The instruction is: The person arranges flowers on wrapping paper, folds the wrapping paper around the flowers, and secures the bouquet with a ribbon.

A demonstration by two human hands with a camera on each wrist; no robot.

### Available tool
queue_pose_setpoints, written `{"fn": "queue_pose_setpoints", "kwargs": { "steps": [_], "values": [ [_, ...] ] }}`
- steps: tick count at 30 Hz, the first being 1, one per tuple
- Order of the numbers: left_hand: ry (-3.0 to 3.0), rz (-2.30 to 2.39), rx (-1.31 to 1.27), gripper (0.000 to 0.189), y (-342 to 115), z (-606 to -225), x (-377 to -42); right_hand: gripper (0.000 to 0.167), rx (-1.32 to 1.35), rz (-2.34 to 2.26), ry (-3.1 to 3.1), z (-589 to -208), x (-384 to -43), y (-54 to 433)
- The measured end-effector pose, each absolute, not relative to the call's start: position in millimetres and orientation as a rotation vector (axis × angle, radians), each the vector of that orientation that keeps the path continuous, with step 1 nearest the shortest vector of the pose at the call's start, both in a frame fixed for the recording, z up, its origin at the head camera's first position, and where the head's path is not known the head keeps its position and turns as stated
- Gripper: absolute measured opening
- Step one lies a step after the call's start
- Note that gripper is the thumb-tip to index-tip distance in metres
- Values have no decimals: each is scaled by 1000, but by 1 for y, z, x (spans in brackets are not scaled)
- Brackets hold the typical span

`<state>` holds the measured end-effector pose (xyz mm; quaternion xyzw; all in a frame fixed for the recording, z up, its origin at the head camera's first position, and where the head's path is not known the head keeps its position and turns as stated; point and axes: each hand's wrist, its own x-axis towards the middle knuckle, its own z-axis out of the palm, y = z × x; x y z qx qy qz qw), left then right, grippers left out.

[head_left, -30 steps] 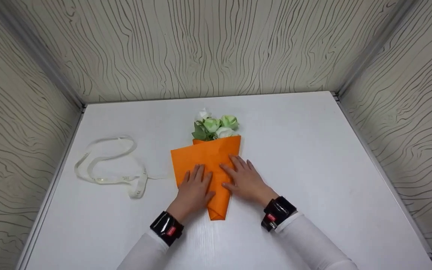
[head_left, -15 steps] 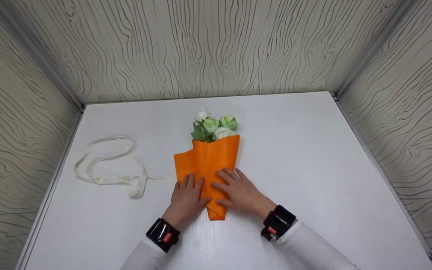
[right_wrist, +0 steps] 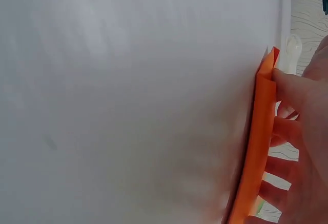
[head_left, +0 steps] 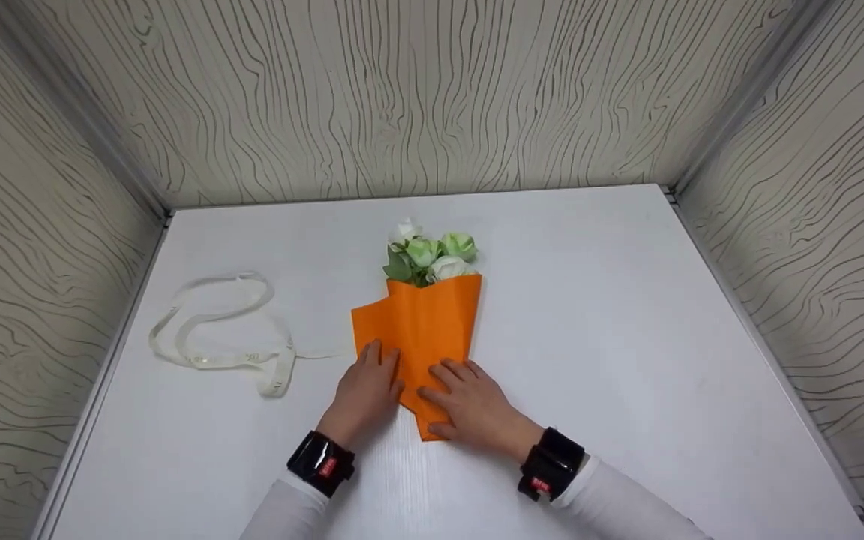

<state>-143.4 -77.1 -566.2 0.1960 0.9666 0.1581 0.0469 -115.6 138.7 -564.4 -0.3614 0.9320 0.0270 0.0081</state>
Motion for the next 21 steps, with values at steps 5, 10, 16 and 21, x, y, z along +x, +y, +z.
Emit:
{"fn": "queue_pose_setpoints", "kwargs": {
  "steps": [5, 10, 16, 21],
  "values": [
    [3006, 443, 597, 51, -82, -568, -145, 54, -1006, 22, 2875, -561, -126, 149],
    [2976, 452, 563, 56, -85, -568, -142, 53, -899, -84, 2866, -561, -141, 170],
    [2945, 448, 550, 56, -87, -571, -137, 53, -781, -186, 2892, -563, -160, 200],
    [2930, 436, 534, 57, -87, -572, -136, 55, -652, -205, 2907, -564, -179, 225]
  ]
}}
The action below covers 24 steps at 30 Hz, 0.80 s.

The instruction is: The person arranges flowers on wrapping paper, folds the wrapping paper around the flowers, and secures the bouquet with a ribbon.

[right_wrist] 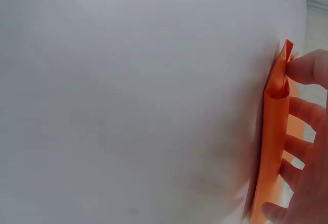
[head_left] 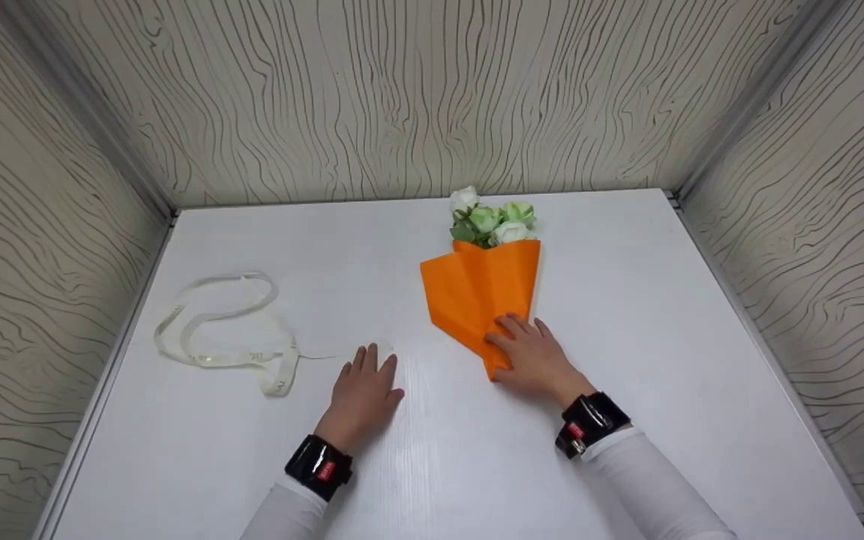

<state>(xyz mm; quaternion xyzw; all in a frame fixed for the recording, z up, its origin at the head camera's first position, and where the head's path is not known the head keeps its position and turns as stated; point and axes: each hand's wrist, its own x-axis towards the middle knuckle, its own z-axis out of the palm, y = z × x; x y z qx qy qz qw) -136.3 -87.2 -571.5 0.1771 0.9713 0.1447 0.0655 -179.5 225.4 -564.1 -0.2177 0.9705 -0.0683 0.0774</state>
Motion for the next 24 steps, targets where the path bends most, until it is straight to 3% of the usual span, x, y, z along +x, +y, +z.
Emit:
{"fn": "queue_pose_setpoints", "kwargs": {
  "steps": [11, 24],
  "values": [
    [2942, 463, 542, 56, -86, -569, -136, 51, -529, -246, 2879, -561, -215, 250],
    [2946, 480, 553, 55, -88, -569, -135, 51, -577, -327, 2984, -559, -209, 241]
  ]
}}
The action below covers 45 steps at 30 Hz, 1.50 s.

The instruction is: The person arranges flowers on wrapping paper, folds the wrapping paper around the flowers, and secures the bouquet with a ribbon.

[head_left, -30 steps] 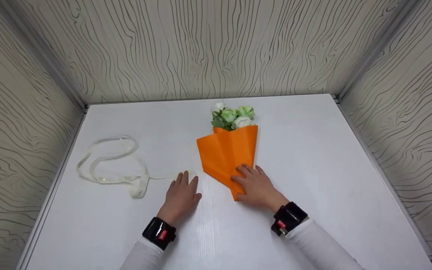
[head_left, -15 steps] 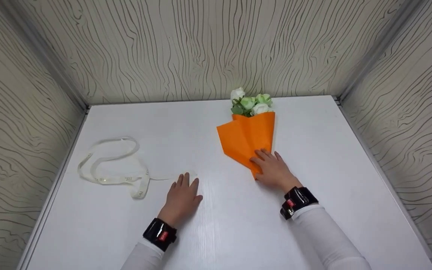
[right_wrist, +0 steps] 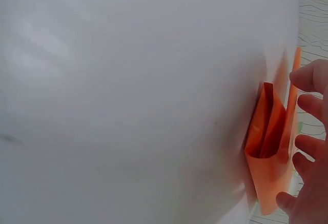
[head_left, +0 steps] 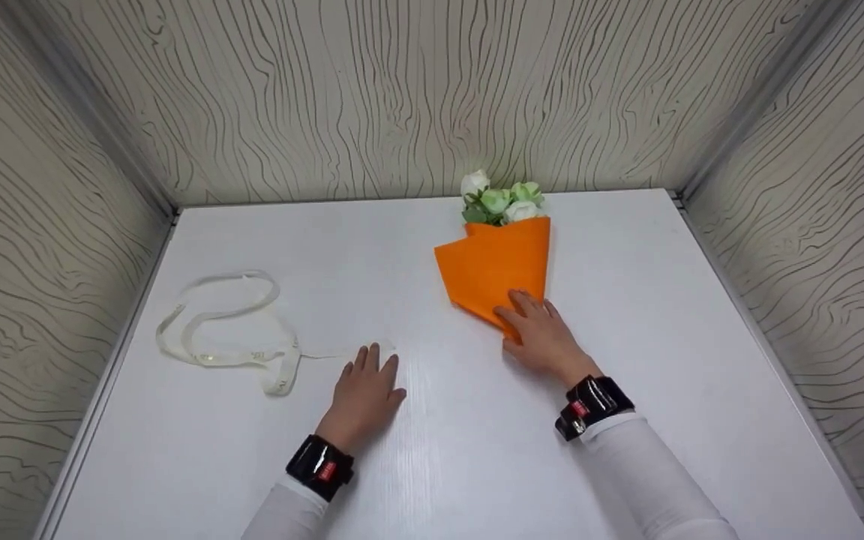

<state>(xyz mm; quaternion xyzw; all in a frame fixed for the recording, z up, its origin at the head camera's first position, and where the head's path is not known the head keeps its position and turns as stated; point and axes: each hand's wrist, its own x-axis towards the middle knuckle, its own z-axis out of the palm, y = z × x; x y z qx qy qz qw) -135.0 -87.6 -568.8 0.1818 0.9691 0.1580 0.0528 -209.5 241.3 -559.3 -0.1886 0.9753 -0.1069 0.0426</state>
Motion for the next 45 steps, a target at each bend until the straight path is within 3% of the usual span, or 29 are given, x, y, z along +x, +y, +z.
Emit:
{"fn": "queue_pose_setpoints", "kwargs": {
  "steps": [13, 23, 30, 37, 40, 45],
  "values": [
    [2959, 484, 548, 58, -93, -565, -139, 54, -595, -380, 3072, -555, -195, 235],
    [3054, 242, 49, 61, -113, -556, -139, 57, -735, -415, 3118, -553, -168, 218],
    [3048, 322, 260, 57, -77, -558, -129, 51, -895, -387, 2981, -554, -148, 177],
    [3011, 448, 741, 39, -45, -561, -127, 56, -998, -221, 2977, -568, -145, 142],
    [2984, 459, 902, 36, -41, -563, -129, 41, -969, -204, 3032, -572, -148, 136],
    [3077, 411, 953, 31, -41, -568, -136, 12, -988, -234, 3099, -573, -153, 136]
  ]
}}
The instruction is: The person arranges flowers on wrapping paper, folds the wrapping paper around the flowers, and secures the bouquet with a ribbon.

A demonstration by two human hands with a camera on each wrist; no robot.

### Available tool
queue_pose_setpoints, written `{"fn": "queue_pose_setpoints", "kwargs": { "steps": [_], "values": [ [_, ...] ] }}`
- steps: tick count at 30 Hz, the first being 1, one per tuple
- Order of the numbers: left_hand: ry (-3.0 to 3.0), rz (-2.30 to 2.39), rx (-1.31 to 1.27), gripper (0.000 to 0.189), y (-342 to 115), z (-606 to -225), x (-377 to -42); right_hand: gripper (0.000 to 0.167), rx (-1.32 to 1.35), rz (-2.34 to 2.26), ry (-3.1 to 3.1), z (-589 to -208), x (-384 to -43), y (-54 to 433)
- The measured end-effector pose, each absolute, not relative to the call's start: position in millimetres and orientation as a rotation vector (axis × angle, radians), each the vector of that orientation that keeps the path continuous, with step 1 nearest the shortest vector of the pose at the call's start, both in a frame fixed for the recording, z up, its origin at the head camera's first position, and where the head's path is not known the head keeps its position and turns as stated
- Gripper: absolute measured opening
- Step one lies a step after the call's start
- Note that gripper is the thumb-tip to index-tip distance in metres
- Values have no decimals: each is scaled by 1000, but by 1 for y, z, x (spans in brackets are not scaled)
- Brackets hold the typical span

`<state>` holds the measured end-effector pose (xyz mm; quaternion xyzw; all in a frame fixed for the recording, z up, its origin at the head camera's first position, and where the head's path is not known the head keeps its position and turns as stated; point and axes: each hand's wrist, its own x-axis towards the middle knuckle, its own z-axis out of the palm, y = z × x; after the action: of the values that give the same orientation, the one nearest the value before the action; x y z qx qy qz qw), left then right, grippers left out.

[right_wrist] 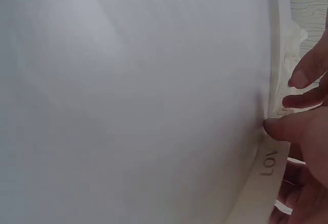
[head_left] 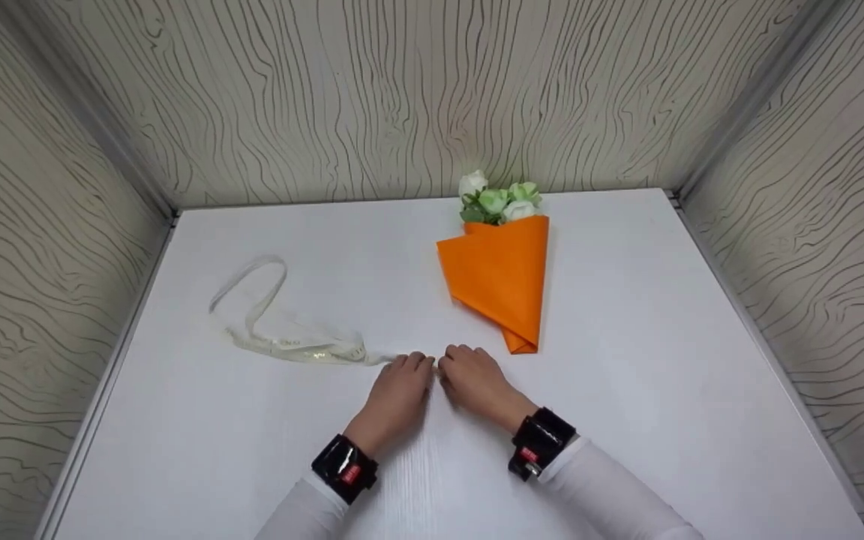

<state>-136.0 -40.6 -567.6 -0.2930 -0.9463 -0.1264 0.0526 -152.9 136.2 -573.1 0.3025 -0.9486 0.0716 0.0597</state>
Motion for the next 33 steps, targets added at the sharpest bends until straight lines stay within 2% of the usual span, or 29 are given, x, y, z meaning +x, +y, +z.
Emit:
{"fn": "queue_pose_setpoints", "kwargs": {
  "steps": [4, 8, 13, 17, 24, 33],
  "values": [
    [-2842, -365, -886, 29, -45, -569, -145, 7, 936, 339, -2912, -567, -155, 142],
    [-2884, -630, -922, 11, -49, -564, -156, 6, 923, 683, -3044, -553, -158, 156],
    [-2970, -1314, -842, 28, -61, -555, -167, 17, 798, 1233, -3110, -531, -167, 190],
    [-2884, -1610, -724, 35, -77, -551, -175, 26, 631, 1464, -3067, -521, -175, 225],
    [-2835, -1700, -537, 39, -110, -545, -187, 32, 251, 1480, -3035, -515, -184, 287],
    [-2900, -1602, -288, 40, -156, -548, -193, 35, 11, 1217, -3025, -528, -180, 370]
  ]
}}
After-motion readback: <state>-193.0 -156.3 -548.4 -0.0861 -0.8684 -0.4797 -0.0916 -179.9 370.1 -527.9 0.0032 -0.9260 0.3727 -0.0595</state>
